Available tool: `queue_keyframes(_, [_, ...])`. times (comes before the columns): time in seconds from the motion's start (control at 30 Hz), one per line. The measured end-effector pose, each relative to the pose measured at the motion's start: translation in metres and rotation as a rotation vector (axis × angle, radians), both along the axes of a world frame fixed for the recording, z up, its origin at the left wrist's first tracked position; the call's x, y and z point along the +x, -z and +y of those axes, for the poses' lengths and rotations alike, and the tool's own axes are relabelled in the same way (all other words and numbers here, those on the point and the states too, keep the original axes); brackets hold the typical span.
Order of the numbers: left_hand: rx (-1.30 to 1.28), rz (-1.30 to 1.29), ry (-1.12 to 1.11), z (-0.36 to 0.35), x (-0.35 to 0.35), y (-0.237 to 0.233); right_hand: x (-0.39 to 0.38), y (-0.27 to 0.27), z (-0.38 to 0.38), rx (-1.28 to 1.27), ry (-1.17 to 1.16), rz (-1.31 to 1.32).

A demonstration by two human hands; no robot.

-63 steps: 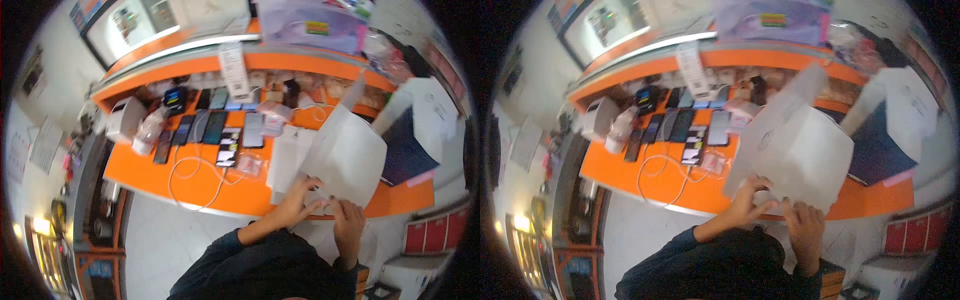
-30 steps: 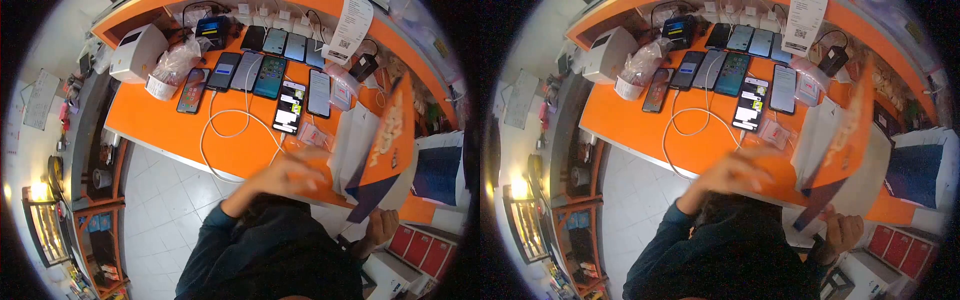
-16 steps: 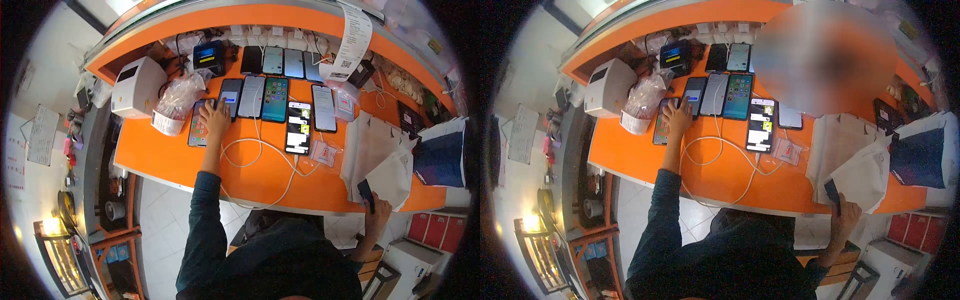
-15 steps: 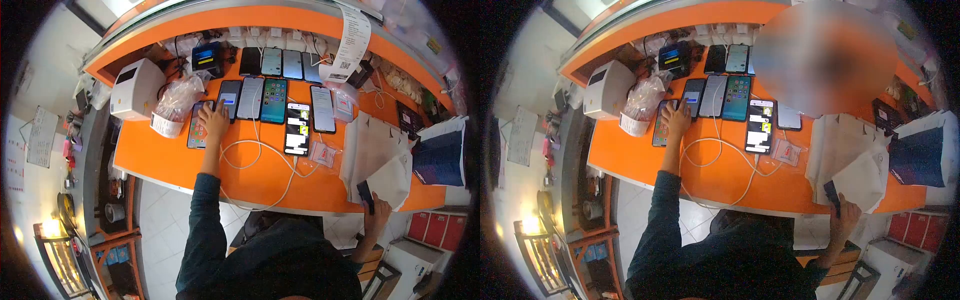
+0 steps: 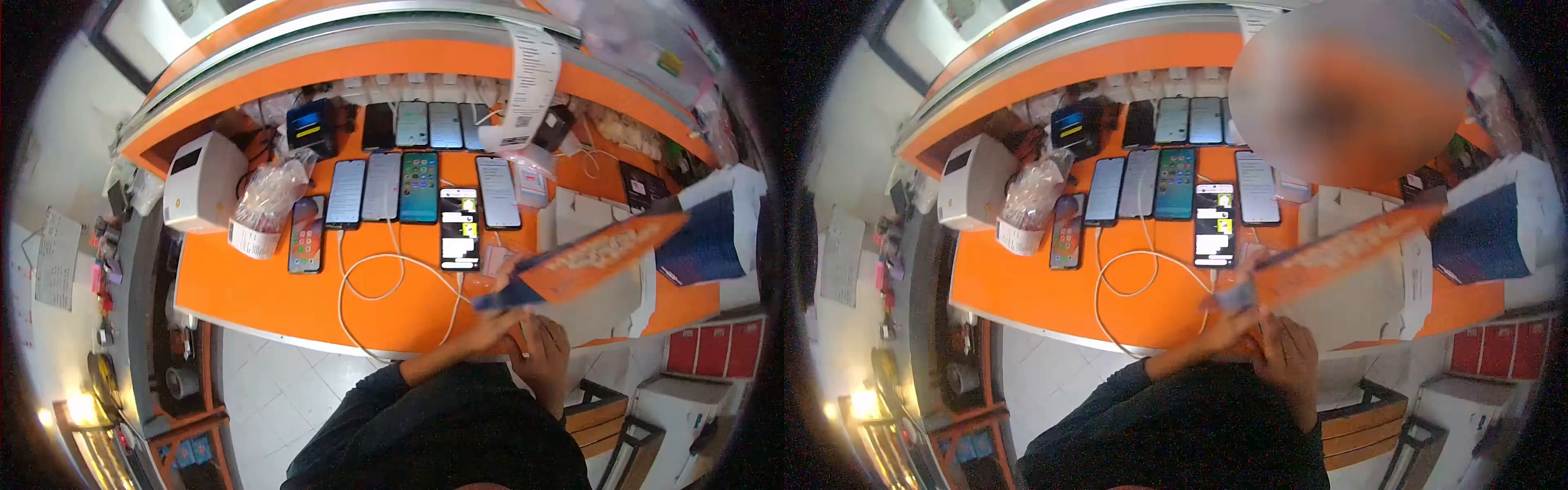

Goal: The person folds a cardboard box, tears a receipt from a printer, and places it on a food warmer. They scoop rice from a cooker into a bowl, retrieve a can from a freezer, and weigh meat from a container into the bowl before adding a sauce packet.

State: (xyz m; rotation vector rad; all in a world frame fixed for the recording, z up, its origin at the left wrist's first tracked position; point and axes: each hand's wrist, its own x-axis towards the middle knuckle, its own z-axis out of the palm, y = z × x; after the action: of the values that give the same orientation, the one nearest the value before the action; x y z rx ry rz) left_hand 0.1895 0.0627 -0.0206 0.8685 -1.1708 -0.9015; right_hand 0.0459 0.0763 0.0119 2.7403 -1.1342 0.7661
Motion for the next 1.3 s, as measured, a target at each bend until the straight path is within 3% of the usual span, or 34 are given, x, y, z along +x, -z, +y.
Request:
queue_keyframes(0.07, [0.259,0.300,0.007,0.000,0.005,0.011,-0.002,-0.029,-0.005,-0.202,-0.018,-0.069])
queue_keyframes(0.1, [0.399,0.443,0.028,0.000,0.010,0.012,-0.015,-0.034,-0.004,-0.247,0.174,-0.112])
queue_keyframes(0.13, [0.703,0.518,0.089,0.003,0.022,0.004,-0.029,-0.033,-0.007,-0.198,0.282,-0.324])
queue_keyframes(0.17, [0.558,0.456,0.152,-0.003,0.032,0.013,-0.042,-0.034,-0.015,-0.161,0.390,-0.541])
queue_keyframes(0.23, [0.339,0.191,0.021,-0.009,0.029,-0.011,-0.059,-0.051,-0.029,-0.004,0.374,-0.710])
queue_keyframes(0.27, [0.468,0.255,0.100,-0.010,0.039,0.011,-0.068,-0.044,-0.036,0.190,0.270,-0.852])
queue_keyframes(0.3, [0.394,0.191,0.094,-0.012,0.027,-0.016,-0.077,-0.036,-0.040,0.380,0.151,-0.994])
queue_keyframes(0.4, [0.442,0.316,0.109,-0.021,0.017,0.000,-0.082,-0.046,-0.047,0.683,0.030,-1.067])
queue_keyframes(0.47, [0.435,0.446,0.154,-0.028,0.001,-0.017,-0.097,-0.035,-0.050,0.704,0.032,-1.121])
queue_keyframes(0.5, [0.498,0.389,0.079,-0.039,-0.011,-0.027,-0.103,-0.033,-0.053,0.656,0.071,-1.227])
queue_keyframes(0.6, [-0.119,0.286,0.182,-0.045,-0.053,-0.045,-0.127,-0.031,-0.056,0.610,0.153,-1.511])
queue_keyframes(0.67, [0.000,-0.004,0.130,-0.051,-0.083,-0.082,-0.154,-0.035,-0.058,0.714,0.167,-1.644])
queue_keyframes(0.73, [-0.493,-0.673,0.081,-0.068,-0.091,-0.078,-0.184,-0.049,-0.059,0.470,-0.032,-1.414])
queue_keyframes(0.77, [-0.529,-0.534,0.168,-0.081,-0.105,-0.088,-0.200,-0.058,-0.062,0.355,-0.134,-1.287])
queue_keyframes(0.83, [-0.463,-0.420,0.229,-0.098,-0.140,-0.112,-0.249,-0.075,-0.064,0.216,-0.060,-0.959])
queue_keyframes(0.93, [-0.561,-0.447,0.309,-0.147,-0.219,-0.157,-0.322,-0.102,-0.100,-0.071,0.156,-0.914])
queue_keyframes(0.97, [-0.624,-0.508,0.287,-0.160,-0.253,-0.183,-0.345,-0.117,-0.120,-0.106,0.166,-1.089])
queue_keyframes(1.0, [-0.647,-0.511,0.259,-0.173,-0.285,-0.203,-0.385,-0.120,-0.148,-0.084,0.167,-1.097])
queue_keyframes(1.03, [-0.583,-0.382,0.310,-0.195,-0.316,-0.206,-0.405,-0.131,-0.164,-0.017,0.170,-1.188])
queue_keyframes(1.07, [-0.613,-0.569,0.158,-0.222,-0.336,-0.204,-0.425,-0.143,-0.180,0.047,0.174,-1.283])
queue_keyframes(1.1, [-0.490,-0.663,0.119,-0.237,-0.353,-0.205,-0.443,-0.148,-0.202,0.107,0.215,-1.235])
queue_keyframes(1.2, [-0.381,-0.492,0.209,-0.270,-0.366,-0.186,-0.455,-0.141,-0.251,0.191,0.297,-1.155])
queue_keyframes(1.3, [-0.429,-0.546,0.063,-0.267,-0.365,-0.165,-0.448,-0.129,-0.266,0.145,0.281,-1.149])
